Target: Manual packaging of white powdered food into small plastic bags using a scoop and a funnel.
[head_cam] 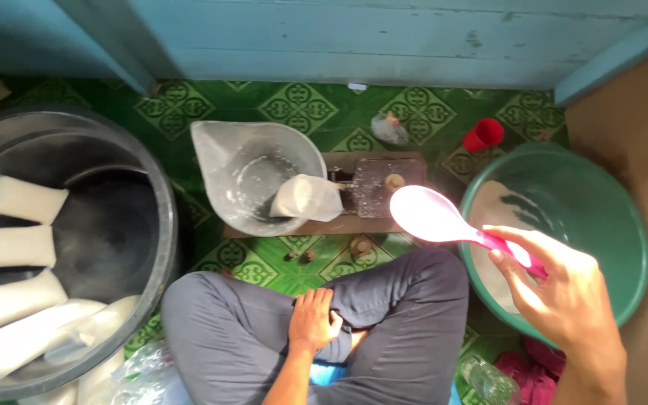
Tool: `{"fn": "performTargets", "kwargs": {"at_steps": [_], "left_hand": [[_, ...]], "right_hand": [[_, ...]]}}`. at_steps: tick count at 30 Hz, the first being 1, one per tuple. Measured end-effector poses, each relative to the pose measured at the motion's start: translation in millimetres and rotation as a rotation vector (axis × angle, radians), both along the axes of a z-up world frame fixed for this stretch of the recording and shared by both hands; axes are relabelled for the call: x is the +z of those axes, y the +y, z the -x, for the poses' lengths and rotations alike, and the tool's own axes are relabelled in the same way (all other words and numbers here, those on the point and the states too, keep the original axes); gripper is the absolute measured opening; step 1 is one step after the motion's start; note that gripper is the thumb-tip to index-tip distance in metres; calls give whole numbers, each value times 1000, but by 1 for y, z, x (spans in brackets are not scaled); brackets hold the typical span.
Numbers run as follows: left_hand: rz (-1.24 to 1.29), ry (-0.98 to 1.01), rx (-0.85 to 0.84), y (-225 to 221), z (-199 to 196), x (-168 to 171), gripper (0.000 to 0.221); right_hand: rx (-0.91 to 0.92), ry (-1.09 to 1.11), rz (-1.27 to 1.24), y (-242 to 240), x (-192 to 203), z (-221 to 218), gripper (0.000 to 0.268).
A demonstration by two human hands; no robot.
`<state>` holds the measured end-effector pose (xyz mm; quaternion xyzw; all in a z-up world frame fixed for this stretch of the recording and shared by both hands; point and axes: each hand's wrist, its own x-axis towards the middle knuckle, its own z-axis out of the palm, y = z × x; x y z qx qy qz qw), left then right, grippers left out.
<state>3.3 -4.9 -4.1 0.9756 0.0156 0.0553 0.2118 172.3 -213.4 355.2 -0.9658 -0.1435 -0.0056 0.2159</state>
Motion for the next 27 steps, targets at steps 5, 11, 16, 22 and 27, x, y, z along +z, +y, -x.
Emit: {"fn": "performTargets", "kwargs": {"at_steps": [5, 11, 16, 22, 27], "left_hand": [[-14, 47, 23, -1, 3, -8, 42], [32, 61, 26, 0, 4, -12, 39], [45, 77, 24, 0, 5, -13, 37], [36, 77, 10, 1, 4, -15, 35], [46, 88, 9, 1, 4, -16, 34]], "right_hand": [[59, 73, -5, 38, 18, 0, 28], [82, 125, 124, 77, 20, -1, 27], [93, 175, 171, 102, 17, -4, 28], [86, 195, 225, 125, 15, -7, 27], [28, 233, 278, 136, 14, -8, 27]]}}
